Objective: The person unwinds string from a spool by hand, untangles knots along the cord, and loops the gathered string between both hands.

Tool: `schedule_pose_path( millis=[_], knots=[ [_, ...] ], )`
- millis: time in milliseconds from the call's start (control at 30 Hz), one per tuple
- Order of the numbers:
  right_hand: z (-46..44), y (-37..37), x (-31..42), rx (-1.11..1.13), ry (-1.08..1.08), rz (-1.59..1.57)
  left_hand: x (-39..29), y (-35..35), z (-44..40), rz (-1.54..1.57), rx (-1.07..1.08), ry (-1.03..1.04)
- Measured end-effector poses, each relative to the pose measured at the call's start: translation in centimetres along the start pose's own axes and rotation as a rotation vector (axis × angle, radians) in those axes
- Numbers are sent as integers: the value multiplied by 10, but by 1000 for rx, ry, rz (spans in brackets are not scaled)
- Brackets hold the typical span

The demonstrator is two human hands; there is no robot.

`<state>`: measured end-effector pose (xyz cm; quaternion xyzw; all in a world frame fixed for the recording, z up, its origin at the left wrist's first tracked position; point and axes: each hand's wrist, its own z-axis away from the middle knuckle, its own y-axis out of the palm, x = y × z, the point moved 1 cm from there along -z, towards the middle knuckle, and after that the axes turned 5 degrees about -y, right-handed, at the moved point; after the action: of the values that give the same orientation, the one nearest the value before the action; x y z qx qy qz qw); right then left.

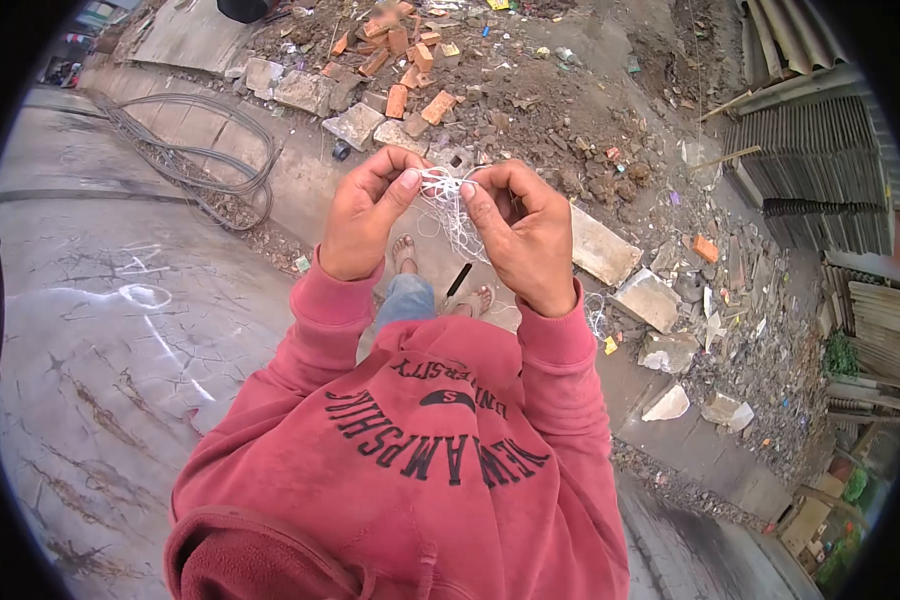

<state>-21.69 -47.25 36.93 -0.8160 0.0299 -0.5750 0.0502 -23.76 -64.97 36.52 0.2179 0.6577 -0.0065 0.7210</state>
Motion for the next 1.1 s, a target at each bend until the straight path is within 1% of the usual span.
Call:
schedule_pose_path(
  millis=[33,67,100,133,200,233,267,300,333,367,400,433,467,500,533,567,600,667,700,733,767,800,867,900,933,967,1000,1033,1067,1100],
  knots=[
    [1,0,1,-34,94,-38,-2,2,0,43,-30,71],
    [2,1,3,-68,191,-76,-3,1,0,42,-35,80],
    [0,3,5,-62,196,-17,-2,-2,0,110,-31,60],
    [-1,5,3,-56,184,-20,0,-4,-1,176,-25,45],
    [-2,10,-3,-176,150,178,7,-6,0,183,-71,47],
    [-5,11,4,-228,167,161,9,-8,2,321,-90,-6],
    [-8,12,3,-321,110,259,9,-13,1,452,-105,-42],
    [-9,10,-6,-358,119,197,9,-16,0,486,-97,-41],
    [-10,11,-7,-405,121,131,2,-19,1,470,-107,5],
    [-13,13,-7,-467,113,156,-4,-21,2,489,-129,6],
    [-13,8,-13,-454,176,141,-7,-23,4,515,-150,-3],
    [-16,11,-10,-475,99,206,-9,-26,2,369,-163,19],
    [-20,14,-7,-502,20,270,-14,-30,0,364,-165,47],
    [-23,17,1,-497,-2,263,-18,-33,0,149,-181,37],
    [-24,21,13,-405,-126,363,-21,-35,1,-63,-201,23],
    [-27,26,22,-316,-254,462,-22,-35,0,-91,-175,34],
    [-31,33,25,-317,-275,458,-24,-31,-1,-94,-176,55],
    [-34,50,30,80,-295,255,-28,-22,-2,12,-156,59],
    [-30,49,25,77,-305,254,-25,-26,-2,61,-172,-6],
    [-26,47,12,46,-105,136,-21,-30,-1,59,-169,3],
    [-27,44,1,19,88,17,-18,-37,-1,115,-227,68],
    [-32,41,-1,20,74,18,-21,-43,-1,170,-287,133],
    [-33,34,-1,-86,-112,336,-27,-54,0,175,-275,172],
    [-35,31,-6,-231,-50,399,-32,-59,0,285,-199,201],
    [-37,26,-7,-230,-48,402,-36,-62,0,397,-122,228],
    [-40,21,-5,-243,-62,368,-41,-62,1,249,-182,223],
    [-45,19,-4,-260,-83,330,-52,-55,2,248,-178,233],
    [-48,26,23,-108,-118,187,-61,-45,4,174,-136,139],
    [-44,36,24,-109,-118,188,-64,-37,4,101,-95,41],
    [-40,48,21,44,-15,-90,-56,-30,-1,72,-72,49]
  ],
)
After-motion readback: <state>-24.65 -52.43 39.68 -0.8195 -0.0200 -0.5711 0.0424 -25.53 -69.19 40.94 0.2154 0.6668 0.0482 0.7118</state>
